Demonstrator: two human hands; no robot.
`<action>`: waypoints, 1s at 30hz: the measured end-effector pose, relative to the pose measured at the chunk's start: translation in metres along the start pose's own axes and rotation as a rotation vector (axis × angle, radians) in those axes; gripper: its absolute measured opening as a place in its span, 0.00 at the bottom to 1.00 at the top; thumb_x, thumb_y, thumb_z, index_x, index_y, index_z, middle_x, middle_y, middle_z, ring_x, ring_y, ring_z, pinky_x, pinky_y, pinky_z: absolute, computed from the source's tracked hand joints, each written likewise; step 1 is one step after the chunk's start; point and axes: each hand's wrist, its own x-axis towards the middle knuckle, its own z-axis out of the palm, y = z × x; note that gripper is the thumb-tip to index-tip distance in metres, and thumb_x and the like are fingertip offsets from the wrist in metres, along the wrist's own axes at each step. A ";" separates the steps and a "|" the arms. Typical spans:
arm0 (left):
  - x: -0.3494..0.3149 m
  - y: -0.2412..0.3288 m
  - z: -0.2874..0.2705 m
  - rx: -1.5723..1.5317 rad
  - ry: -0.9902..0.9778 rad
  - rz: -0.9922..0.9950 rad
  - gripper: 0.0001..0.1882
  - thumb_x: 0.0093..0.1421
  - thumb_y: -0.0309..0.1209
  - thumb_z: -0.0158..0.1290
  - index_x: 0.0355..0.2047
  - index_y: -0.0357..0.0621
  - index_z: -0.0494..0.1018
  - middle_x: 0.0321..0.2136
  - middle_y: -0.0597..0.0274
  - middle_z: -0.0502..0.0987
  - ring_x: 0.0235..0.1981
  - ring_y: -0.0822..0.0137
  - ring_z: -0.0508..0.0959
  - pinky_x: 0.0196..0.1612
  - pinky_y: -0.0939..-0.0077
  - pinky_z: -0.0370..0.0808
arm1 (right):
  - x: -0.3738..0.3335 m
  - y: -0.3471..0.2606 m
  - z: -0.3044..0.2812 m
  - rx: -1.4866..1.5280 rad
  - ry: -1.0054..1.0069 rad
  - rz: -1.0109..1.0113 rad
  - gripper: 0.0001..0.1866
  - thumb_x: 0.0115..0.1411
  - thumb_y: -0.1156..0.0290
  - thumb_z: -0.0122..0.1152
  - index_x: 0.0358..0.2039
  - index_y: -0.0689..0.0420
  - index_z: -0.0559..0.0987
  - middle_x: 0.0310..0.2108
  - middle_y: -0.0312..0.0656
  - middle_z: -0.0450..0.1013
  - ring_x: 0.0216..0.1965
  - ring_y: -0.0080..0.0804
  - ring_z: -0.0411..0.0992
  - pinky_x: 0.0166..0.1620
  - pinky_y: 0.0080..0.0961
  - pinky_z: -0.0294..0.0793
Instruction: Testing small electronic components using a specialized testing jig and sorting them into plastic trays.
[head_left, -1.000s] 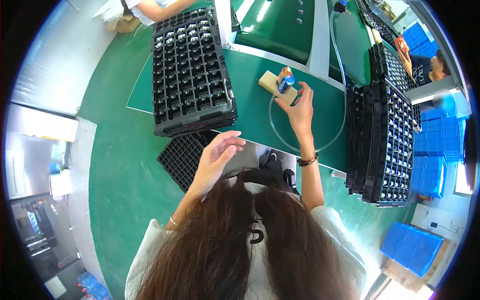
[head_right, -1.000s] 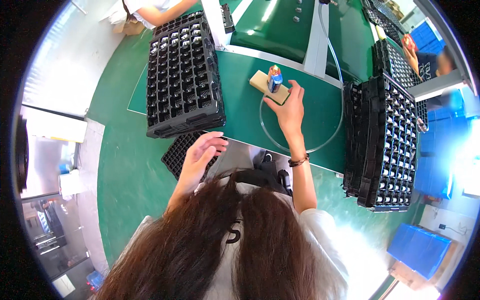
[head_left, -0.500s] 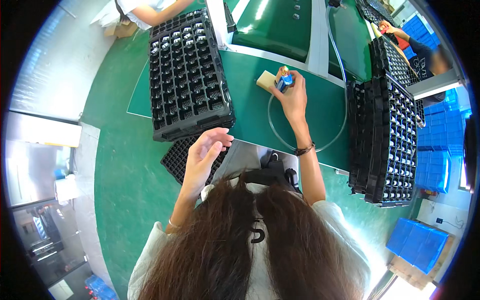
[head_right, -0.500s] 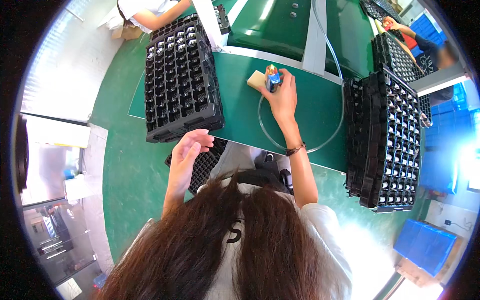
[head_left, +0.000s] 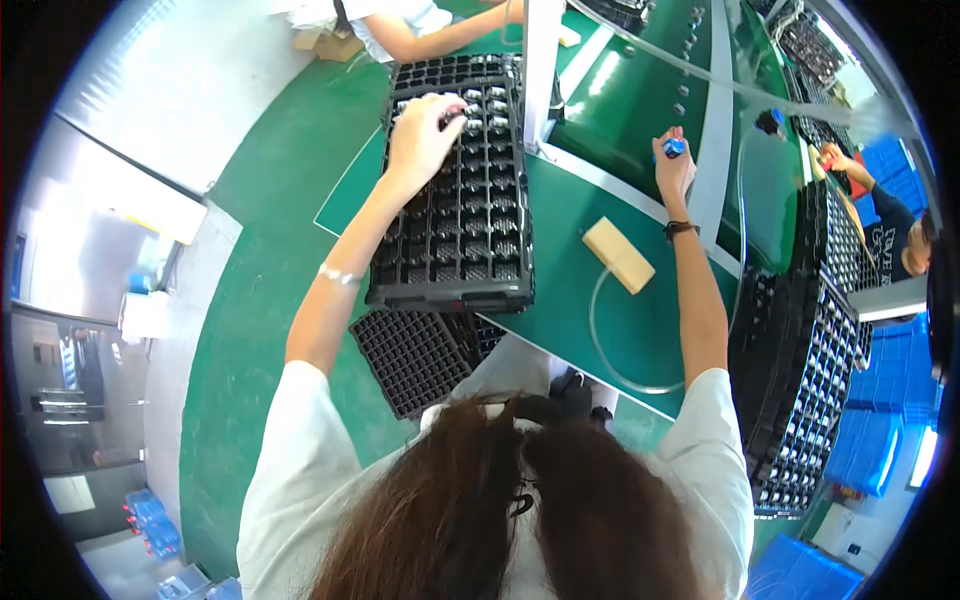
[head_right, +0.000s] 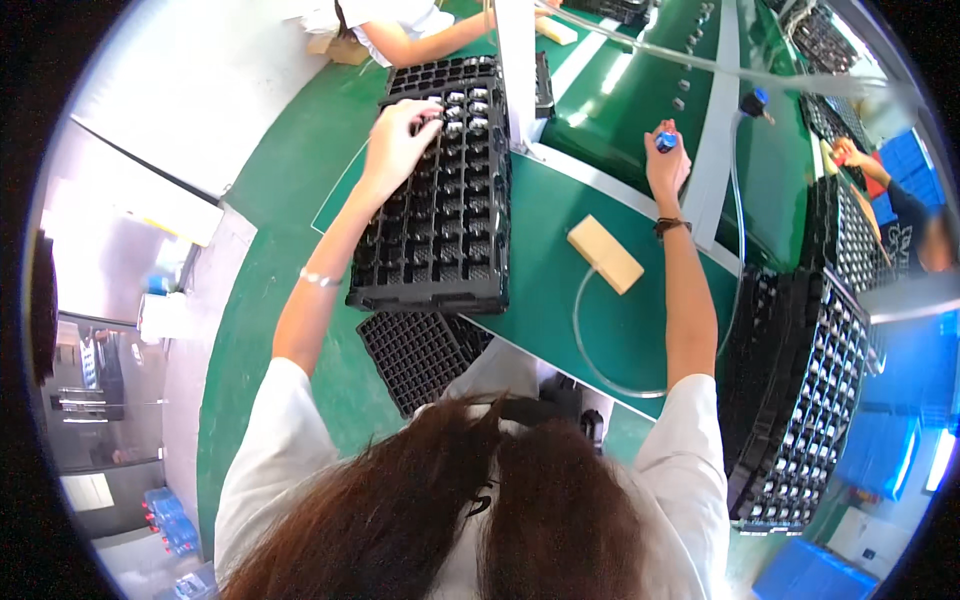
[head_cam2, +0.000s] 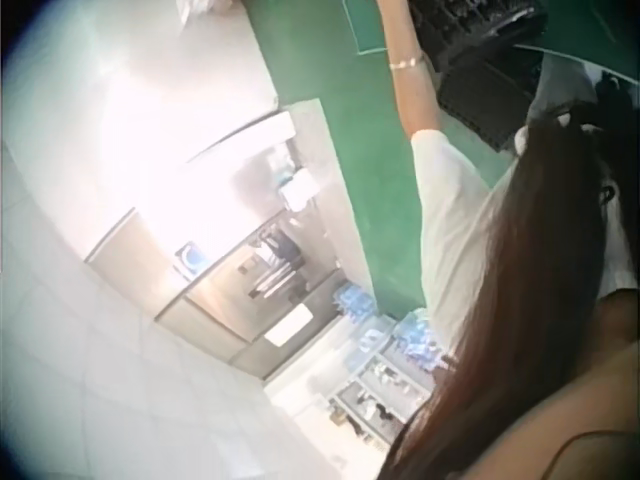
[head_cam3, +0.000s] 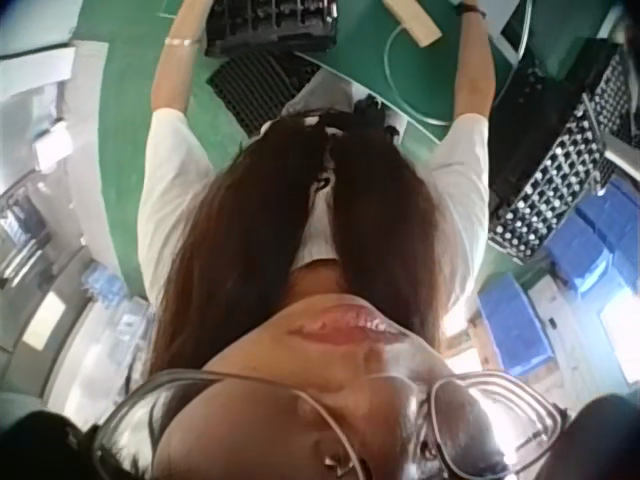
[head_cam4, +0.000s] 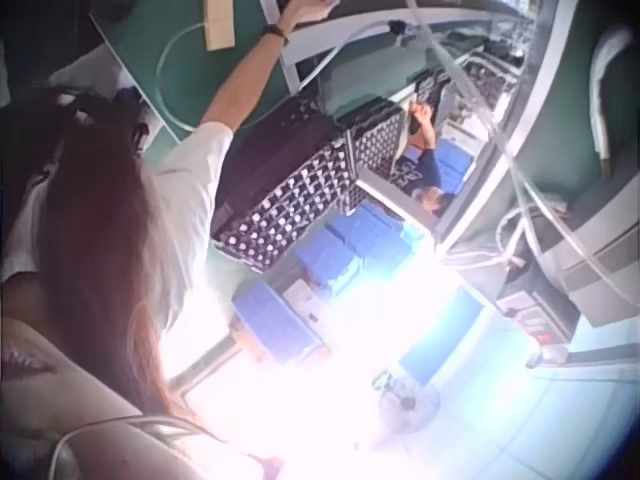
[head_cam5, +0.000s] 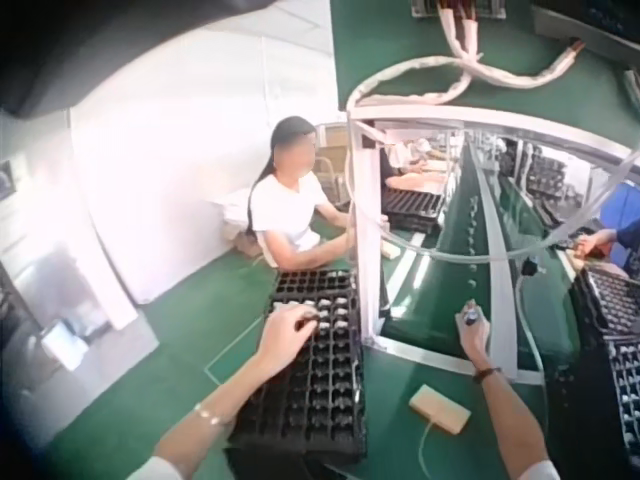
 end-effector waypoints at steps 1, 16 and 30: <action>0.008 -0.009 0.008 0.110 -0.090 0.033 0.13 0.50 0.33 0.57 0.35 0.41 0.75 0.32 0.56 0.76 0.36 0.58 0.73 0.43 0.69 0.69 | 0.010 0.002 0.000 -0.124 -0.040 0.029 0.21 0.48 0.55 0.62 0.40 0.53 0.75 0.32 0.51 0.75 0.36 0.49 0.73 0.39 0.38 0.70; 0.022 -0.017 0.012 -0.074 -0.192 -0.164 0.10 0.50 0.33 0.57 0.28 0.39 0.78 0.27 0.54 0.78 0.29 0.62 0.77 0.35 0.72 0.72 | 0.048 0.020 0.007 -0.141 0.008 0.059 0.18 0.51 0.56 0.60 0.36 0.56 0.73 0.29 0.52 0.74 0.35 0.53 0.71 0.38 0.44 0.67; 0.017 -0.011 0.004 -0.792 -0.112 -0.336 0.11 0.63 0.33 0.46 0.34 0.34 0.67 0.34 0.52 0.76 0.32 0.65 0.77 0.41 0.74 0.77 | -0.100 -0.102 -0.123 1.144 -0.124 0.676 0.17 0.59 0.50 0.51 0.37 0.50 0.70 0.32 0.35 0.71 0.31 0.24 0.70 0.32 0.17 0.67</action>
